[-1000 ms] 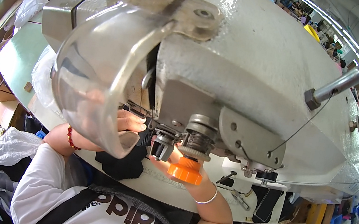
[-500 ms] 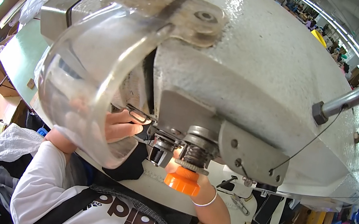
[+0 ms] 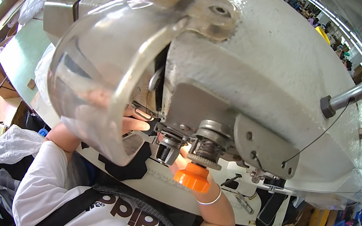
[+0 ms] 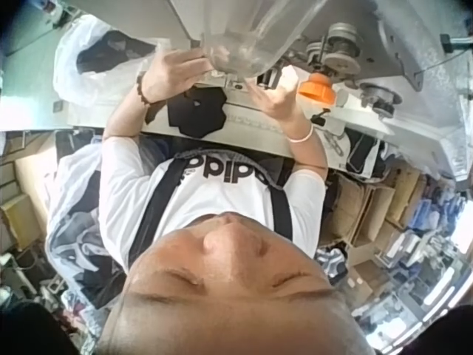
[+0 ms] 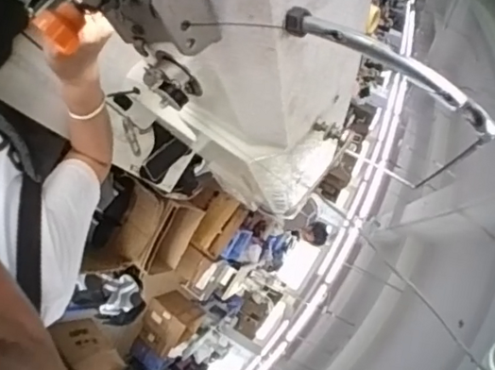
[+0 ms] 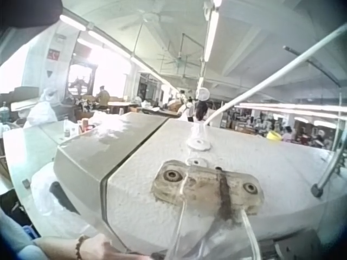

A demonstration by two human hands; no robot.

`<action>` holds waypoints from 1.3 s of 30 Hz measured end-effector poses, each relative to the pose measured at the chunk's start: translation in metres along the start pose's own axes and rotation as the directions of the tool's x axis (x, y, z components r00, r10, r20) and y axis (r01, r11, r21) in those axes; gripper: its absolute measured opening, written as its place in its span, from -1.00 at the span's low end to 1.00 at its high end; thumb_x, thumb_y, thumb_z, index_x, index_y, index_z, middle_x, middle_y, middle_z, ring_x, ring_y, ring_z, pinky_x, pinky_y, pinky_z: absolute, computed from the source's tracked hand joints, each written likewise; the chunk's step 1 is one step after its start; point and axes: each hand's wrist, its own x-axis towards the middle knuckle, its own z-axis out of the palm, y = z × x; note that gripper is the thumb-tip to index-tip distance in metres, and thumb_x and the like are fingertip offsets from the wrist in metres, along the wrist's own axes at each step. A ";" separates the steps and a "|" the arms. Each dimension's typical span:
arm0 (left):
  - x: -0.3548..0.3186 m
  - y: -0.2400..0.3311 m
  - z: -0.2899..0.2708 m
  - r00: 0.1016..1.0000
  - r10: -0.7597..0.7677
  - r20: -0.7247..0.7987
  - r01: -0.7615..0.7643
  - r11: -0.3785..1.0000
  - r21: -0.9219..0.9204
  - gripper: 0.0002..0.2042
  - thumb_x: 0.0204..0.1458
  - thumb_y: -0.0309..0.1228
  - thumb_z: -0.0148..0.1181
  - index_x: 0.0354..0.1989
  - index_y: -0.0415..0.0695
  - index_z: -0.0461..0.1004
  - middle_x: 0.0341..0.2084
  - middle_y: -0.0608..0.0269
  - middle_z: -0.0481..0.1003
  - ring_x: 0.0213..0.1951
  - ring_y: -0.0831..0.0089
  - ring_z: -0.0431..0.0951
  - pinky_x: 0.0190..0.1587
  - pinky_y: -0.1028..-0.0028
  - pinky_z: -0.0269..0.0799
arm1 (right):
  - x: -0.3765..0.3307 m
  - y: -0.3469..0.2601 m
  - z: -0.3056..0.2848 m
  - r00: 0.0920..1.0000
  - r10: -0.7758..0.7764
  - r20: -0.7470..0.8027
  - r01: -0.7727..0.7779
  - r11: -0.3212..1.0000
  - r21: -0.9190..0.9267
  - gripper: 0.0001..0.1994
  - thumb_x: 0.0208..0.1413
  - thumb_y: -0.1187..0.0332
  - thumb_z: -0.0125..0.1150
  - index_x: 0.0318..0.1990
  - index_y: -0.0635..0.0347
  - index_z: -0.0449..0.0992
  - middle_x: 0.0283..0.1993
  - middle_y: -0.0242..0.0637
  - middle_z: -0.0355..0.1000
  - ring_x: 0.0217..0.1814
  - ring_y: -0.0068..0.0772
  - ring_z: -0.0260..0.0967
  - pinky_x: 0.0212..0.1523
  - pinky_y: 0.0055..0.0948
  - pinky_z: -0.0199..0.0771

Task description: Stitching various fabric and synthetic components of a shoe using an industrial sewing machine.

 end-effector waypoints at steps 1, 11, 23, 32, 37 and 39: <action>-0.004 -0.002 0.002 1.000 0.010 0.020 -0.010 1.000 -0.011 -0.72 -0.27 -0.62 0.34 -0.28 -0.16 0.66 -0.23 0.23 0.67 -0.19 0.21 0.67 -0.22 0.28 0.62 | -0.001 0.001 0.002 0.996 -0.060 0.063 0.066 0.992 -0.107 -0.63 0.10 0.73 0.34 0.10 0.48 0.57 0.27 0.00 0.47 0.30 -0.06 0.47 0.34 -0.24 0.49; -0.015 -0.007 0.016 0.996 0.060 0.072 -0.062 0.997 0.037 -0.83 -0.12 -0.48 0.40 -0.29 -0.13 0.66 -0.19 0.26 0.66 -0.15 0.34 0.71 -0.21 0.37 0.64 | -0.005 0.002 0.012 0.992 -0.064 0.108 0.103 0.905 -0.412 -0.52 0.34 0.42 0.15 0.36 0.38 0.27 0.39 -0.04 0.31 0.42 -0.23 0.31 0.41 -0.37 0.41; -0.016 -0.006 0.029 0.995 -0.036 -0.091 0.031 0.998 -0.055 -0.80 -0.16 -0.62 0.40 -0.31 -0.12 0.66 -0.23 0.29 0.67 -0.21 0.43 0.72 -0.31 0.46 0.56 | -0.011 0.005 0.003 0.846 -0.166 0.506 0.517 0.028 -0.855 -0.46 0.37 0.27 0.19 0.40 0.34 0.27 0.35 0.02 0.34 0.31 -0.22 0.40 0.28 -0.34 0.55; -0.019 -0.019 0.034 0.976 0.209 -0.062 -0.205 0.977 0.064 -0.87 -0.09 -0.53 0.40 -0.33 -0.14 0.66 -0.23 0.23 0.67 -0.19 0.32 0.75 -0.34 0.48 0.63 | 0.000 -0.005 0.007 0.989 -0.135 0.057 0.145 0.843 -0.518 -0.56 0.26 0.46 0.26 0.27 0.39 0.43 0.24 -0.08 0.48 0.22 -0.32 0.50 0.23 -0.50 0.56; -0.022 -0.021 0.041 0.970 0.202 -0.136 -0.203 0.979 0.006 -0.87 -0.09 -0.48 0.47 -0.36 -0.16 0.66 -0.24 0.21 0.67 -0.20 0.29 0.75 -0.24 0.42 0.69 | 0.006 -0.012 0.007 0.981 0.053 -0.185 -0.051 0.999 0.019 -0.63 -0.01 0.70 0.44 0.02 0.42 0.62 0.11 0.05 0.57 0.10 -0.12 0.61 0.05 -0.39 0.59; -0.022 -0.018 0.044 0.970 0.155 -0.186 -0.166 0.985 -0.047 -0.85 -0.09 -0.46 0.51 -0.36 -0.16 0.66 -0.26 0.21 0.68 -0.20 0.29 0.75 -0.22 0.40 0.70 | 0.008 -0.011 0.009 0.980 0.058 -0.192 -0.056 0.998 0.017 -0.63 -0.02 0.70 0.45 0.00 0.42 0.62 0.10 0.06 0.58 0.08 -0.08 0.61 0.05 -0.35 0.58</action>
